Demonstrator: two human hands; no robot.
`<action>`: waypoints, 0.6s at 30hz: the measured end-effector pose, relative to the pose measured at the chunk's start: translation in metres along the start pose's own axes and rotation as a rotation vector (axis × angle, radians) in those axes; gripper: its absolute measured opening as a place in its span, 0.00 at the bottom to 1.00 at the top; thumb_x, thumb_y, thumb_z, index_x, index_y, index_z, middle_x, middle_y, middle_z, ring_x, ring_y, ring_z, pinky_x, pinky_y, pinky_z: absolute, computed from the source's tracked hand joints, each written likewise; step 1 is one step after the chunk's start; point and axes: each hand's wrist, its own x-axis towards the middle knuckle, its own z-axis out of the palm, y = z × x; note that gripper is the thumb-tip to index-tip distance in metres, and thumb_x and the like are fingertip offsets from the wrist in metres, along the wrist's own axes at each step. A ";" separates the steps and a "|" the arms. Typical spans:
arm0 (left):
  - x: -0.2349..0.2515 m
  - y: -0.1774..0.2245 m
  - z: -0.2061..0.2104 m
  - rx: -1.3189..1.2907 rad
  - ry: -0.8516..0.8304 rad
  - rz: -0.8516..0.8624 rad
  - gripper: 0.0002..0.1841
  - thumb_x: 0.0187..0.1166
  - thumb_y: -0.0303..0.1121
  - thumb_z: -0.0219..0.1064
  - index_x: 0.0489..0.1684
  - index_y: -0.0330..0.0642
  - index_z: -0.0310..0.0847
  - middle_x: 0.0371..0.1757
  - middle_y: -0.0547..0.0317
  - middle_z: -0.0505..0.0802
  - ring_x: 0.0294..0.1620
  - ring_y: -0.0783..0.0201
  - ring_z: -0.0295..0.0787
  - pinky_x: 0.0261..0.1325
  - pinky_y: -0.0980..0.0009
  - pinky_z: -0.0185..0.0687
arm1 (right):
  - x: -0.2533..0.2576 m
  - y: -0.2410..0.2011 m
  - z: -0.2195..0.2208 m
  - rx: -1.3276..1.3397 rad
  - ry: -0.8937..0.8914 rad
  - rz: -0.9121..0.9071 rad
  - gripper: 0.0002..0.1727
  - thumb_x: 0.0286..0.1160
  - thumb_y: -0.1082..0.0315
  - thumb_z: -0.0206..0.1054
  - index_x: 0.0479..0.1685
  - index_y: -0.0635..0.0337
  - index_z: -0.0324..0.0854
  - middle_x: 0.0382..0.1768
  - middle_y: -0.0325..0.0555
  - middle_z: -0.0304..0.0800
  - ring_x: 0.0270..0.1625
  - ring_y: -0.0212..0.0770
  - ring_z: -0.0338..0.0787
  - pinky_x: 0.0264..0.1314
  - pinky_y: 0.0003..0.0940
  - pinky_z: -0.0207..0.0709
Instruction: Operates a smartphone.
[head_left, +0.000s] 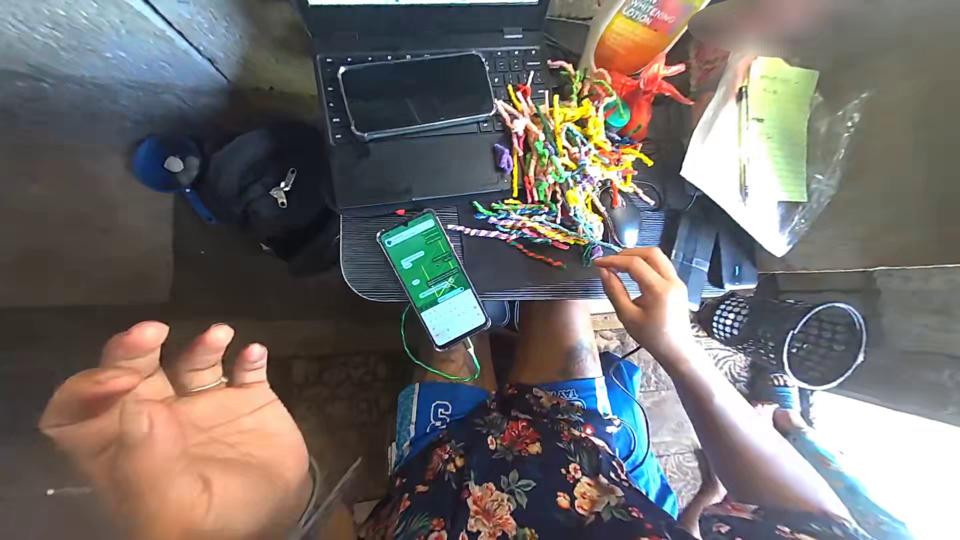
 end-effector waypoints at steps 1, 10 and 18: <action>0.000 0.001 -0.003 0.026 0.022 0.009 0.07 0.84 0.40 0.64 0.53 0.55 0.80 0.63 0.62 0.90 0.59 0.63 0.90 0.62 0.66 0.87 | 0.002 -0.001 0.002 -0.015 0.014 -0.024 0.12 0.78 0.66 0.66 0.50 0.61 0.91 0.49 0.57 0.89 0.54 0.53 0.89 0.57 0.47 0.82; -0.008 0.008 -0.001 0.132 0.047 0.027 0.07 0.84 0.40 0.62 0.52 0.62 0.85 0.61 0.67 0.92 0.59 0.67 0.91 0.58 0.69 0.88 | 0.012 -0.004 0.048 -0.177 0.026 -0.190 0.12 0.80 0.66 0.65 0.52 0.61 0.91 0.48 0.60 0.92 0.49 0.60 0.90 0.47 0.50 0.82; -0.010 -0.002 -0.010 0.146 0.029 -0.007 0.07 0.84 0.42 0.65 0.53 0.63 0.85 0.57 0.70 0.93 0.56 0.69 0.91 0.59 0.71 0.87 | 0.014 -0.004 0.053 -0.253 -0.006 -0.107 0.12 0.80 0.64 0.66 0.48 0.63 0.90 0.46 0.63 0.90 0.49 0.65 0.91 0.42 0.55 0.82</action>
